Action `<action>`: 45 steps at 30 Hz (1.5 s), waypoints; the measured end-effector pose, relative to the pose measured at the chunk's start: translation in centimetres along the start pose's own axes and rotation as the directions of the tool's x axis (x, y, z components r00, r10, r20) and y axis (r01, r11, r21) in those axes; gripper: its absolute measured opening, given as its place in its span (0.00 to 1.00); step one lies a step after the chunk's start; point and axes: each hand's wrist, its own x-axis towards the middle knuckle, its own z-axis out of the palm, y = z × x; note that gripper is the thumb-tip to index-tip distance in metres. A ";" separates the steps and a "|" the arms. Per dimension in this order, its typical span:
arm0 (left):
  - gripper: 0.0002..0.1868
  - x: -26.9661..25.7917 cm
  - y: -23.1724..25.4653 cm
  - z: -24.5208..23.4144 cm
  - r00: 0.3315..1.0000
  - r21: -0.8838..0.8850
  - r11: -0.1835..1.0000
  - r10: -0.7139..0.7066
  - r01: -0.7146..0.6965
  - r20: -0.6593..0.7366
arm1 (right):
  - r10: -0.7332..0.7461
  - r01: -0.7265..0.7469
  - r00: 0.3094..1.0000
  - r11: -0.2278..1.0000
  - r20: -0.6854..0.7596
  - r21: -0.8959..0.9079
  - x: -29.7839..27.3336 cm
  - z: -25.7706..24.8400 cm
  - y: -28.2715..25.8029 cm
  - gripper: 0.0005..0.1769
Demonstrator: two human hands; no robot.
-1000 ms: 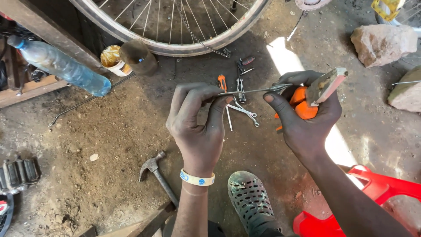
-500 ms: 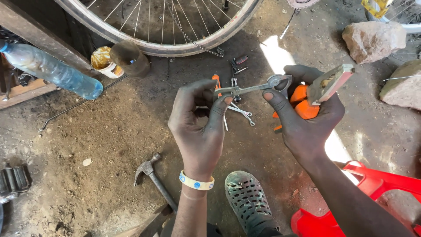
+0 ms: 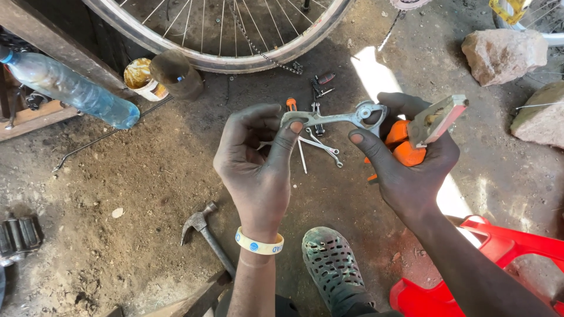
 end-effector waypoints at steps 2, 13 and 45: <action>0.11 0.0 0.0 0.0 1.000 -0.009 1.000 -0.010 0.010 -0.010 | -0.004 0.004 1.000 1.000 0.005 0.010 -0.1 0.0 0.1 0.25; 0.11 0.0 0.0 -0.1 1.000 -0.004 1.000 -0.012 0.012 0.001 | 0.030 -0.030 0.999 0.999 0.012 0.018 -0.1 0.1 -0.4 0.23; 0.11 0.6 0.8 -0.6 0.934 0.159 0.939 0.262 -0.305 0.244 | -0.135 0.137 0.989 0.990 -0.053 0.042 0.8 0.0 0.9 0.19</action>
